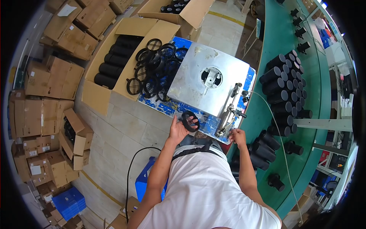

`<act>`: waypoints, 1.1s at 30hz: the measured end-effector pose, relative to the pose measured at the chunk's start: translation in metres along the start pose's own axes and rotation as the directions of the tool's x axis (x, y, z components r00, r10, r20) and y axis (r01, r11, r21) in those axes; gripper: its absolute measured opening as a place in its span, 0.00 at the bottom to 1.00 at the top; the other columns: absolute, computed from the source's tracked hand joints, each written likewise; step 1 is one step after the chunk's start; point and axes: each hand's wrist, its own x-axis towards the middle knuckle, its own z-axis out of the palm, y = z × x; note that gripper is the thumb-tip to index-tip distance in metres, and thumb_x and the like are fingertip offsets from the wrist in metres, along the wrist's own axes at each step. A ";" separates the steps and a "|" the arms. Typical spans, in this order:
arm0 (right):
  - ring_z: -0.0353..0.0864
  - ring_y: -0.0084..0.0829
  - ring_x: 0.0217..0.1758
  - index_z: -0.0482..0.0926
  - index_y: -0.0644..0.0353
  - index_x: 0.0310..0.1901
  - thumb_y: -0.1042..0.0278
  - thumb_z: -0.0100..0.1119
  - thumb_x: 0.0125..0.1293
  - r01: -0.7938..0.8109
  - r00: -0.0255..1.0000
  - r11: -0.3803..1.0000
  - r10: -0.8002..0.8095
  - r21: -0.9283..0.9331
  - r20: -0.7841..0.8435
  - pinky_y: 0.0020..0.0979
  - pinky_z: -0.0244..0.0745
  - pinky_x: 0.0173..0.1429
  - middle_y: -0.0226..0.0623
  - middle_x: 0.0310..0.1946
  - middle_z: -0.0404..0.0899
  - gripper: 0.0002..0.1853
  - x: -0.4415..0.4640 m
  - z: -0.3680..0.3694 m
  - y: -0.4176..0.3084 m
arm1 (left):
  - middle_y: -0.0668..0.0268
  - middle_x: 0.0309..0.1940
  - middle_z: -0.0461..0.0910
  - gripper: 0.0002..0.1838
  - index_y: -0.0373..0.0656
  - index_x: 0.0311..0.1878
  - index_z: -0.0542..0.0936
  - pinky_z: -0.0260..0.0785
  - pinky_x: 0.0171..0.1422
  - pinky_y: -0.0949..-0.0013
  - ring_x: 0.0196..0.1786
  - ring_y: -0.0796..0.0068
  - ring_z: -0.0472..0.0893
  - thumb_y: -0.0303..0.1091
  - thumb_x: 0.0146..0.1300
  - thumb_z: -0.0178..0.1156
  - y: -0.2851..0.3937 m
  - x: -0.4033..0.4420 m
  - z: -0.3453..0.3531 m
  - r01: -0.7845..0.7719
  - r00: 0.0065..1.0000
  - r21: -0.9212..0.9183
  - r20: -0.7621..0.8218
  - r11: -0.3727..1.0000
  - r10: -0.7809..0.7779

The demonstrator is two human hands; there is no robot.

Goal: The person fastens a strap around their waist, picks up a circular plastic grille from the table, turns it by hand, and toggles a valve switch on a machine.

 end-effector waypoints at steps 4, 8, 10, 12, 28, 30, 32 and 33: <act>0.75 0.20 0.13 0.81 0.62 0.34 0.62 0.51 0.67 0.010 1.000 1.000 -0.010 0.010 -0.004 0.21 0.59 0.14 0.35 0.18 0.81 0.13 -0.001 0.001 0.000 | 0.50 0.63 0.72 0.50 0.34 0.65 0.69 0.62 0.69 0.55 0.62 0.55 0.75 0.74 0.66 0.29 -0.001 -0.003 0.005 -0.043 0.998 -0.047 -0.053 0.998 0.040; 0.75 0.20 0.13 0.81 0.62 0.34 0.62 0.51 0.67 0.018 1.000 1.000 -0.018 0.000 -0.013 0.21 0.58 0.14 0.35 0.18 0.80 0.13 0.000 0.001 0.001 | 0.52 0.64 0.71 0.50 0.33 0.65 0.70 0.57 0.72 0.55 0.65 0.54 0.72 0.75 0.65 0.28 0.001 -0.006 0.009 -0.005 1.000 -0.072 -0.020 0.997 0.003; 0.75 0.20 0.13 0.81 0.62 0.34 0.62 0.51 0.67 0.022 1.000 1.000 -0.022 0.003 -0.016 0.21 0.59 0.14 0.35 0.18 0.80 0.13 0.000 0.002 0.002 | 0.53 0.64 0.71 0.51 0.33 0.64 0.70 0.56 0.72 0.55 0.65 0.53 0.72 0.75 0.65 0.28 0.003 -0.008 0.013 -0.006 1.000 -0.059 -0.029 0.998 0.005; 0.75 0.20 0.13 0.81 0.62 0.34 0.62 0.51 0.67 0.021 1.000 1.000 -0.021 0.001 -0.018 0.21 0.59 0.14 0.35 0.18 0.80 0.13 0.000 0.001 0.002 | 0.54 0.63 0.72 0.51 0.33 0.65 0.70 0.57 0.72 0.55 0.65 0.52 0.71 0.76 0.65 0.28 0.001 -0.010 0.016 -0.022 1.000 0.004 -0.016 1.000 0.022; 0.76 0.21 0.14 0.81 0.62 0.33 0.62 0.52 0.67 0.020 1.000 1.000 -0.020 0.019 -0.021 0.22 0.60 0.14 0.35 0.18 0.81 0.13 0.000 0.001 0.003 | 0.53 0.62 0.72 0.49 0.36 0.63 0.71 0.64 0.63 0.57 0.52 0.56 0.77 0.76 0.65 0.28 -0.004 -0.006 0.012 0.041 0.995 -0.120 0.090 0.992 -0.031; 0.76 0.21 0.14 0.81 0.62 0.33 0.62 0.52 0.67 0.021 1.000 1.000 -0.020 0.017 -0.024 0.22 0.60 0.15 0.35 0.18 0.81 0.13 0.000 0.002 0.002 | 0.52 0.62 0.72 0.50 0.36 0.64 0.70 0.64 0.63 0.58 0.52 0.56 0.77 0.76 0.65 0.28 -0.002 -0.008 0.014 0.047 0.994 -0.181 0.109 0.982 -0.028; 0.76 0.21 0.14 0.81 0.62 0.33 0.62 0.52 0.67 0.022 0.999 1.000 -0.022 0.011 -0.023 0.22 0.60 0.15 0.35 0.18 0.81 0.13 -0.001 0.002 0.001 | 0.52 0.62 0.72 0.50 0.37 0.67 0.67 0.64 0.63 0.59 0.49 0.58 0.77 0.76 0.64 0.29 0.001 -0.010 0.020 0.021 1.000 -0.116 -0.011 0.993 -0.022; 0.76 0.21 0.14 0.81 0.62 0.33 0.62 0.52 0.67 0.023 0.999 1.000 -0.023 0.010 -0.023 0.22 0.60 0.15 0.35 0.18 0.81 0.13 -0.001 0.001 0.001 | 0.52 0.62 0.72 0.51 0.37 0.69 0.65 0.65 0.62 0.60 0.47 0.59 0.76 0.77 0.64 0.30 0.002 -0.011 0.024 0.010 0.997 -0.083 -0.071 0.997 -0.016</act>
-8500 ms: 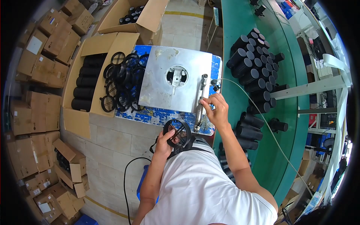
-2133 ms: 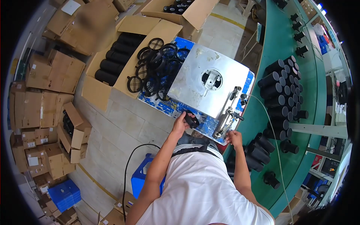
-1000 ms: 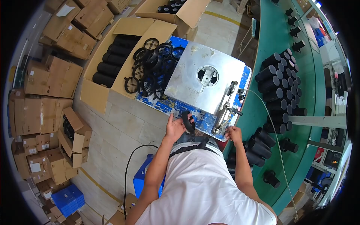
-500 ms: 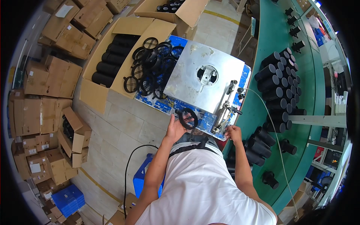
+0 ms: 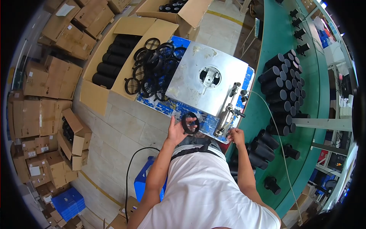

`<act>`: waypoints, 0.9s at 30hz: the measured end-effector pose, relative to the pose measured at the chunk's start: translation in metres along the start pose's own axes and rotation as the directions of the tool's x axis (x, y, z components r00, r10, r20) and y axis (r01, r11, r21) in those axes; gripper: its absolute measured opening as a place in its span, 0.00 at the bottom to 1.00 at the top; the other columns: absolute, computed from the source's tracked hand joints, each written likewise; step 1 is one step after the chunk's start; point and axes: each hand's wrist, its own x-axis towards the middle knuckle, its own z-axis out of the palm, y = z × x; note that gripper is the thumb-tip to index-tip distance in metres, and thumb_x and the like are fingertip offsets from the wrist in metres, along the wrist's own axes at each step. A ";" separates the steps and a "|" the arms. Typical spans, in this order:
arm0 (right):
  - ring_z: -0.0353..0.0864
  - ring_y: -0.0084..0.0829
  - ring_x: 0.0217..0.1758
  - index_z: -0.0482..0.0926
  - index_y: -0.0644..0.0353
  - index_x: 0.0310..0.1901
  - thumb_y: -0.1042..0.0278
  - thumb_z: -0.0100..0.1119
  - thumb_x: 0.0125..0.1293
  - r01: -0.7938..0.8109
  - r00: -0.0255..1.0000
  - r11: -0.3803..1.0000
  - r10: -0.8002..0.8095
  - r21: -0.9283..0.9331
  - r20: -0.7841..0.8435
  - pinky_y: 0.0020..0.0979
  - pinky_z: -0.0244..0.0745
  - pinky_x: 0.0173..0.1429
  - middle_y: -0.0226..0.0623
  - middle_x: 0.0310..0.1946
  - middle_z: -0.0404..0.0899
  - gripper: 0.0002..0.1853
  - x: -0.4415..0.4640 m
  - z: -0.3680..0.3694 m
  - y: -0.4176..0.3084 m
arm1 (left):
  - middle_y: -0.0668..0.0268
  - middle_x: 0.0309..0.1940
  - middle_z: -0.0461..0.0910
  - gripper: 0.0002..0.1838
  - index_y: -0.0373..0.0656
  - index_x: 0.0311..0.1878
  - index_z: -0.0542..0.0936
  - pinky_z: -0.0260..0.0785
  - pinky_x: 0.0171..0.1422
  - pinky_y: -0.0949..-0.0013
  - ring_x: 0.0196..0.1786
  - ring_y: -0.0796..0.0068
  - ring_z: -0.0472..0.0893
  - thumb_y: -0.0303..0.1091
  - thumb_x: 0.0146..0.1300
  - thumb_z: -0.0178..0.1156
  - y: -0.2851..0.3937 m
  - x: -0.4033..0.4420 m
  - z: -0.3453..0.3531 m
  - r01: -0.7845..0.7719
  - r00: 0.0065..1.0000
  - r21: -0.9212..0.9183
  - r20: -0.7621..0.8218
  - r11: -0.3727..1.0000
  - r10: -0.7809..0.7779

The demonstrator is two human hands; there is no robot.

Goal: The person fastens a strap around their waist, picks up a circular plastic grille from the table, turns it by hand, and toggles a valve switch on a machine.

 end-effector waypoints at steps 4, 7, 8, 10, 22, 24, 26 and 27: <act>0.76 0.21 0.14 0.81 0.62 0.33 0.62 0.52 0.67 0.003 1.000 1.000 -0.003 0.011 0.009 0.22 0.60 0.14 0.35 0.18 0.81 0.13 0.001 0.001 0.000 | 0.51 0.62 0.72 0.50 0.36 0.67 0.68 0.64 0.64 0.60 0.52 0.58 0.77 0.76 0.64 0.31 -0.003 0.010 -0.026 -0.015 0.981 -0.080 0.191 0.997 0.030; 0.76 0.21 0.14 0.81 0.62 0.33 0.62 0.52 0.66 -0.002 1.000 1.000 0.002 0.018 0.006 0.22 0.59 0.14 0.35 0.18 0.81 0.13 0.001 0.000 0.001 | 0.50 0.62 0.72 0.49 0.35 0.66 0.69 0.64 0.65 0.59 0.54 0.57 0.77 0.75 0.65 0.32 -0.005 0.010 -0.026 0.001 0.961 -0.158 0.275 0.987 0.043; 0.76 0.21 0.14 0.81 0.62 0.33 0.62 0.52 0.66 -0.005 1.000 1.000 0.005 0.018 0.004 0.22 0.59 0.14 0.35 0.18 0.81 0.13 0.001 0.001 0.001 | 0.50 0.61 0.73 0.49 0.35 0.66 0.69 0.64 0.65 0.59 0.54 0.57 0.77 0.75 0.65 0.32 -0.005 0.008 -0.024 -0.011 0.964 -0.115 0.263 0.993 0.042; 0.75 0.21 0.13 0.81 0.61 0.33 0.60 0.52 0.68 -0.005 1.000 1.000 0.005 0.005 0.007 0.21 0.59 0.15 0.34 0.18 0.81 0.14 0.001 0.001 0.001 | 0.48 0.61 0.72 0.47 0.35 0.66 0.69 0.65 0.64 0.58 0.54 0.57 0.77 0.73 0.66 0.33 -0.003 0.003 -0.012 -0.037 0.982 -0.071 0.182 0.997 0.050; 0.76 0.21 0.14 0.81 0.62 0.33 0.62 0.52 0.66 0.009 1.000 1.000 -0.009 0.012 -0.003 0.22 0.61 0.14 0.35 0.18 0.81 0.13 0.000 0.001 0.001 | 0.46 0.65 0.68 0.36 0.41 0.71 0.62 0.61 0.68 0.54 0.63 0.53 0.73 0.60 0.70 0.43 -0.006 0.007 -0.021 -0.095 0.992 0.094 0.093 0.991 0.086; 0.76 0.21 0.14 0.81 0.62 0.33 0.62 0.52 0.67 0.011 1.000 1.000 -0.011 0.004 -0.004 0.22 0.60 0.15 0.35 0.18 0.81 0.13 0.000 0.002 0.001 | 0.48 0.66 0.67 0.35 0.40 0.69 0.63 0.58 0.70 0.52 0.64 0.53 0.71 0.58 0.70 0.44 -0.007 0.005 -0.021 -0.084 0.996 0.106 0.052 0.991 0.079; 0.75 0.21 0.14 0.80 0.62 0.33 0.60 0.51 0.68 0.011 1.000 1.000 -0.011 -0.008 -0.009 0.21 0.59 0.15 0.34 0.17 0.80 0.14 0.000 0.002 0.002 | 0.49 0.67 0.67 0.34 0.39 0.68 0.65 0.56 0.72 0.52 0.65 0.52 0.70 0.56 0.70 0.45 -0.008 0.004 -0.019 -0.052 0.999 0.053 0.017 0.997 0.051; 0.75 0.21 0.14 0.80 0.62 0.33 0.60 0.51 0.68 0.014 1.000 1.000 -0.014 -0.008 -0.008 0.21 0.59 0.15 0.34 0.17 0.80 0.14 0.000 0.002 0.002 | 0.51 0.67 0.67 0.33 0.38 0.67 0.65 0.55 0.73 0.52 0.65 0.52 0.70 0.56 0.70 0.45 -0.007 0.003 -0.023 -0.028 1.000 -0.008 0.004 1.000 0.028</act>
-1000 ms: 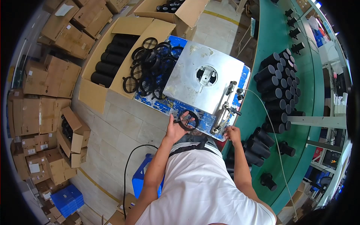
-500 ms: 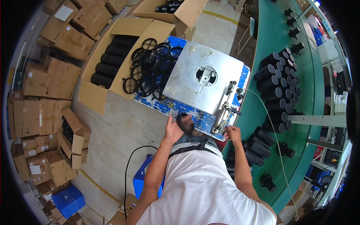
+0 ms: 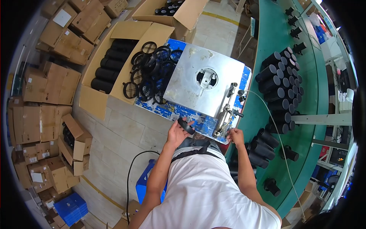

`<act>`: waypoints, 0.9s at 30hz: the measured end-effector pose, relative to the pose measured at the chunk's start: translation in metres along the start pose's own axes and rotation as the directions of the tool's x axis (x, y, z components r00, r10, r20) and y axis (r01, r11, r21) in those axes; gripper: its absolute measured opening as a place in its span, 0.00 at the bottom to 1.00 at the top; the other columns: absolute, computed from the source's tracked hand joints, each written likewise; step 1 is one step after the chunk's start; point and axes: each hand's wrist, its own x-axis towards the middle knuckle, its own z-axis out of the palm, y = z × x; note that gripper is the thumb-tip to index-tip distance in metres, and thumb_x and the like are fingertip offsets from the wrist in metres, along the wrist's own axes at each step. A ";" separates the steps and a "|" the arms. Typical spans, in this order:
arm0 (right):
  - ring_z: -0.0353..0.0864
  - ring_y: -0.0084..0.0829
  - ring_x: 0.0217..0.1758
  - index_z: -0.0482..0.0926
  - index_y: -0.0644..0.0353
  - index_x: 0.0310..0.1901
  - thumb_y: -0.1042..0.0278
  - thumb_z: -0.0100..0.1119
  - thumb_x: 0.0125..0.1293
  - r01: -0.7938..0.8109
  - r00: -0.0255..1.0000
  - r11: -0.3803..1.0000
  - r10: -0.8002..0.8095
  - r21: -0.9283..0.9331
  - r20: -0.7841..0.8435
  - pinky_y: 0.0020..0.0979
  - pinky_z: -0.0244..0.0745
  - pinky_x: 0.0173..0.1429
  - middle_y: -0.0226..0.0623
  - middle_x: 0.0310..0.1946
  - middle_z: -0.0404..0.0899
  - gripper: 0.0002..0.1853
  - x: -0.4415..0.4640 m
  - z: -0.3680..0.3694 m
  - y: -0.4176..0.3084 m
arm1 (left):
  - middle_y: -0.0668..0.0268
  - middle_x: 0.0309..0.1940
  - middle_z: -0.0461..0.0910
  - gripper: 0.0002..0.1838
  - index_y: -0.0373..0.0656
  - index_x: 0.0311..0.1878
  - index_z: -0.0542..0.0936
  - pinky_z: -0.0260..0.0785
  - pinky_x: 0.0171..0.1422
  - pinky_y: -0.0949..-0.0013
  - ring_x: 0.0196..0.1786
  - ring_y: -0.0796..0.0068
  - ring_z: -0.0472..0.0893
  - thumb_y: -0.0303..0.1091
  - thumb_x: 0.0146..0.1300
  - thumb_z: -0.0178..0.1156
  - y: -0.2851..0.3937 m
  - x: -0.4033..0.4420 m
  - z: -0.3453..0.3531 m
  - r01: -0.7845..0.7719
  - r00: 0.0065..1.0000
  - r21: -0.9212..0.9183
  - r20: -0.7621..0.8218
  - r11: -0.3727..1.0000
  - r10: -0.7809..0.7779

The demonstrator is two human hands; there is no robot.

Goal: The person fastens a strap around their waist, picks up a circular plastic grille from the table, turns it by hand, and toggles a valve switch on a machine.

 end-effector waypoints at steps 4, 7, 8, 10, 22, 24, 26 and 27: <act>0.75 0.21 0.14 0.80 0.62 0.33 0.60 0.51 0.68 -0.008 1.000 1.000 0.008 0.006 0.003 0.21 0.60 0.15 0.34 0.17 0.80 0.14 0.000 0.000 -0.001 | 0.54 0.66 0.69 0.33 0.37 0.67 0.66 0.55 0.73 0.54 0.64 0.54 0.71 0.55 0.70 0.44 -0.003 0.007 -0.010 0.004 0.995 -0.051 -0.097 0.999 -0.009; 0.75 0.21 0.14 0.80 0.61 0.33 0.60 0.51 0.68 -0.010 1.000 1.000 0.010 0.015 0.003 0.21 0.60 0.15 0.34 0.17 0.80 0.14 0.000 0.000 -0.001 | 0.52 0.65 0.69 0.33 0.35 0.66 0.66 0.56 0.73 0.53 0.65 0.54 0.71 0.55 0.70 0.44 -0.001 0.006 -0.006 -0.036 0.999 0.002 -0.009 0.999 0.036; 0.75 0.21 0.14 0.80 0.61 0.33 0.60 0.51 0.68 -0.007 1.000 1.000 0.007 0.019 0.000 0.21 0.60 0.15 0.34 0.17 0.80 0.14 0.000 0.000 0.000 | 0.53 0.65 0.70 0.33 0.34 0.66 0.66 0.57 0.72 0.53 0.65 0.54 0.71 0.55 0.70 0.44 0.000 0.005 -0.004 -0.040 0.999 0.024 -0.010 0.999 0.040; 0.76 0.21 0.13 0.81 0.62 0.33 0.61 0.50 0.68 0.002 1.000 1.000 -0.002 0.004 0.003 0.21 0.60 0.14 0.34 0.17 0.81 0.14 -0.003 0.001 -0.001 | 0.53 0.64 0.70 0.34 0.32 0.65 0.67 0.57 0.72 0.53 0.64 0.55 0.71 0.55 0.70 0.44 -0.004 0.006 -0.006 -0.050 0.999 0.075 0.004 0.996 0.050; 0.77 0.22 0.14 0.83 0.62 0.32 0.65 0.52 0.66 -0.003 1.000 0.999 0.003 0.032 -0.013 0.24 0.65 0.16 0.37 0.19 0.82 0.12 0.002 0.000 0.003 | 0.60 0.49 0.76 0.21 0.48 0.55 0.72 0.68 0.49 0.62 0.45 0.63 0.77 0.51 0.66 0.54 -0.009 0.019 -0.024 0.071 0.994 0.044 -0.091 0.997 -0.066; 0.78 0.23 0.14 0.83 0.62 0.32 0.65 0.52 0.65 -0.007 1.000 1.000 0.007 0.020 -0.012 0.24 0.65 0.16 0.37 0.19 0.83 0.12 0.002 -0.001 0.002 | 0.63 0.41 0.78 0.18 0.48 0.52 0.73 0.66 0.42 0.65 0.38 0.67 0.76 0.46 0.65 0.56 -0.014 0.026 -0.029 0.106 0.990 0.049 -0.102 0.993 -0.100; 0.78 0.23 0.15 0.83 0.61 0.32 0.65 0.53 0.65 -0.016 1.000 1.000 0.016 0.012 -0.005 0.24 0.65 0.16 0.37 0.19 0.83 0.12 0.003 -0.002 0.001 | 0.64 0.36 0.78 0.15 0.48 0.49 0.75 0.64 0.38 0.67 0.34 0.69 0.74 0.44 0.64 0.57 -0.017 0.036 -0.038 0.164 0.981 0.074 -0.114 0.984 -0.155; 0.79 0.23 0.15 0.83 0.61 0.32 0.65 0.53 0.65 -0.023 1.000 1.000 0.023 0.011 0.000 0.24 0.65 0.16 0.37 0.19 0.83 0.12 0.003 -0.002 0.002 | 0.65 0.34 0.78 0.13 0.48 0.47 0.75 0.63 0.36 0.68 0.32 0.70 0.73 0.42 0.63 0.58 -0.018 0.037 -0.037 0.194 0.975 0.086 -0.122 0.977 -0.183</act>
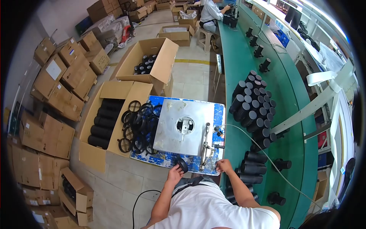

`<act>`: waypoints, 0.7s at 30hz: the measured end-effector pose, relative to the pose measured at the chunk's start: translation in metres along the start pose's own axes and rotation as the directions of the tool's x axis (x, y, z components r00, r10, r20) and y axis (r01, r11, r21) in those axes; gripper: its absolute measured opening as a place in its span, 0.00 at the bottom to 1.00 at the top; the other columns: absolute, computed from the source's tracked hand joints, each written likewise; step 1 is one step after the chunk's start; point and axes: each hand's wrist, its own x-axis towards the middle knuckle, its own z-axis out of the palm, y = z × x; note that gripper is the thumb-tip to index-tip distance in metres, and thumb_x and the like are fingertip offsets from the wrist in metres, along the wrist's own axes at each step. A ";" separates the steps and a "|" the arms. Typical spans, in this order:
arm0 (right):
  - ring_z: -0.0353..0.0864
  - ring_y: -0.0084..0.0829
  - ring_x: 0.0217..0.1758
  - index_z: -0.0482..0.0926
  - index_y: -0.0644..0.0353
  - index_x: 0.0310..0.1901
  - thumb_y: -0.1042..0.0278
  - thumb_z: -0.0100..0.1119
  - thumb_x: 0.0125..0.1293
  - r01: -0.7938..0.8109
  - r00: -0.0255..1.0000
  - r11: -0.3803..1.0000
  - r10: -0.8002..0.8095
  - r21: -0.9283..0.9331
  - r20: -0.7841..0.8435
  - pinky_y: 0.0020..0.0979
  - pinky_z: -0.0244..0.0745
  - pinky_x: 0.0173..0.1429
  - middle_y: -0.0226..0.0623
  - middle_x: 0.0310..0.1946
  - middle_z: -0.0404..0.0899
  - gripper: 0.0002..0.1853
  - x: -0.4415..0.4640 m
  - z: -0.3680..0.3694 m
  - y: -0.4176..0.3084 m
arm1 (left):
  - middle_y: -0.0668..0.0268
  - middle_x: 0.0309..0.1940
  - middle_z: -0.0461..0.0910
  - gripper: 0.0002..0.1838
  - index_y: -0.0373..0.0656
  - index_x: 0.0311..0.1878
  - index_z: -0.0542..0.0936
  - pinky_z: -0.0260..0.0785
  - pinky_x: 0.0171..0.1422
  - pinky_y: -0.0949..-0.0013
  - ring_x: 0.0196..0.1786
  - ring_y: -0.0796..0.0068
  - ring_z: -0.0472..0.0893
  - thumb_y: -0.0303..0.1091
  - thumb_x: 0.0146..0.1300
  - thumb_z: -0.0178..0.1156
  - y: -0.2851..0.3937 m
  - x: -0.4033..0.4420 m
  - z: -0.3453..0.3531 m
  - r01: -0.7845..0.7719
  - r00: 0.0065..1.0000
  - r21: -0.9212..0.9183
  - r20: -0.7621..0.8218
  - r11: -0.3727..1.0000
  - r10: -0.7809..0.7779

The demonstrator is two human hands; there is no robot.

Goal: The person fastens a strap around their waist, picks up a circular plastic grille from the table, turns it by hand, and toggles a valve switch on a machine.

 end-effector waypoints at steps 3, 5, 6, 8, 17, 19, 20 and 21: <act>0.79 0.23 0.15 0.83 0.61 0.32 0.65 0.53 0.64 -0.005 1.000 1.000 0.005 -0.009 0.002 0.24 0.65 0.17 0.37 0.19 0.83 0.12 0.000 0.000 0.001 | 0.70 0.28 0.76 0.06 0.51 0.36 0.75 0.59 0.29 0.71 0.25 0.76 0.68 0.38 0.61 0.61 -0.003 0.005 0.002 0.044 0.995 0.072 -0.095 0.996 -0.037; 0.79 0.23 0.16 0.83 0.61 0.32 0.65 0.53 0.64 -0.005 1.000 1.000 0.005 -0.017 0.001 0.24 0.65 0.17 0.37 0.19 0.83 0.11 0.003 -0.001 -0.001 | 0.71 0.26 0.75 0.05 0.52 0.34 0.74 0.57 0.28 0.72 0.24 0.78 0.67 0.37 0.61 0.61 -0.003 0.009 0.003 0.083 0.991 0.118 -0.113 0.989 -0.070; 0.79 0.23 0.16 0.83 0.61 0.32 0.65 0.53 0.64 -0.011 1.000 1.000 0.011 -0.018 0.002 0.24 0.65 0.17 0.37 0.20 0.83 0.11 0.002 -0.001 -0.002 | 0.72 0.26 0.74 0.05 0.53 0.33 0.73 0.57 0.27 0.73 0.23 0.79 0.66 0.36 0.61 0.60 -0.004 0.011 0.001 0.110 0.987 0.142 -0.131 0.984 -0.092; 0.79 0.23 0.16 0.83 0.60 0.32 0.65 0.53 0.64 -0.025 1.000 0.999 0.026 -0.020 0.004 0.24 0.66 0.17 0.37 0.19 0.83 0.11 -0.001 0.001 -0.003 | 0.73 0.25 0.73 0.05 0.54 0.33 0.72 0.56 0.26 0.74 0.23 0.80 0.65 0.35 0.61 0.60 -0.006 0.013 -0.006 0.155 0.983 0.157 -0.127 0.975 -0.135; 0.79 0.23 0.15 0.83 0.61 0.31 0.65 0.53 0.65 -0.015 1.000 0.999 0.015 -0.029 0.000 0.24 0.66 0.17 0.37 0.19 0.83 0.12 -0.002 0.001 -0.004 | 0.72 0.28 0.76 0.05 0.52 0.41 0.76 0.63 0.31 0.75 0.28 0.79 0.74 0.32 0.63 0.59 -0.008 0.000 0.014 -0.007 1.000 0.278 0.005 0.961 0.006; 0.78 0.23 0.15 0.83 0.62 0.31 0.65 0.53 0.64 -0.018 1.000 0.999 0.018 -0.028 -0.001 0.24 0.66 0.17 0.38 0.19 0.83 0.12 -0.002 0.001 -0.005 | 0.72 0.28 0.76 0.05 0.52 0.40 0.76 0.62 0.30 0.75 0.27 0.79 0.73 0.35 0.63 0.61 -0.008 0.003 0.013 0.023 0.996 0.260 -0.088 0.965 0.000; 0.78 0.23 0.15 0.83 0.62 0.31 0.65 0.53 0.64 -0.017 1.000 0.999 0.017 -0.030 -0.002 0.24 0.66 0.17 0.38 0.19 0.83 0.12 -0.002 0.000 -0.005 | 0.72 0.28 0.75 0.05 0.52 0.40 0.76 0.62 0.30 0.75 0.27 0.79 0.73 0.37 0.64 0.62 -0.009 0.003 0.013 0.037 0.991 0.250 -0.133 0.967 -0.003; 0.78 0.23 0.15 0.83 0.62 0.31 0.65 0.53 0.64 -0.016 1.000 0.999 0.016 -0.032 -0.002 0.24 0.66 0.17 0.38 0.19 0.83 0.12 -0.002 0.001 -0.006 | 0.72 0.28 0.76 0.09 0.52 0.39 0.76 0.61 0.29 0.75 0.26 0.80 0.71 0.45 0.65 0.61 -0.009 0.008 0.005 0.044 0.992 0.252 -0.127 0.967 -0.012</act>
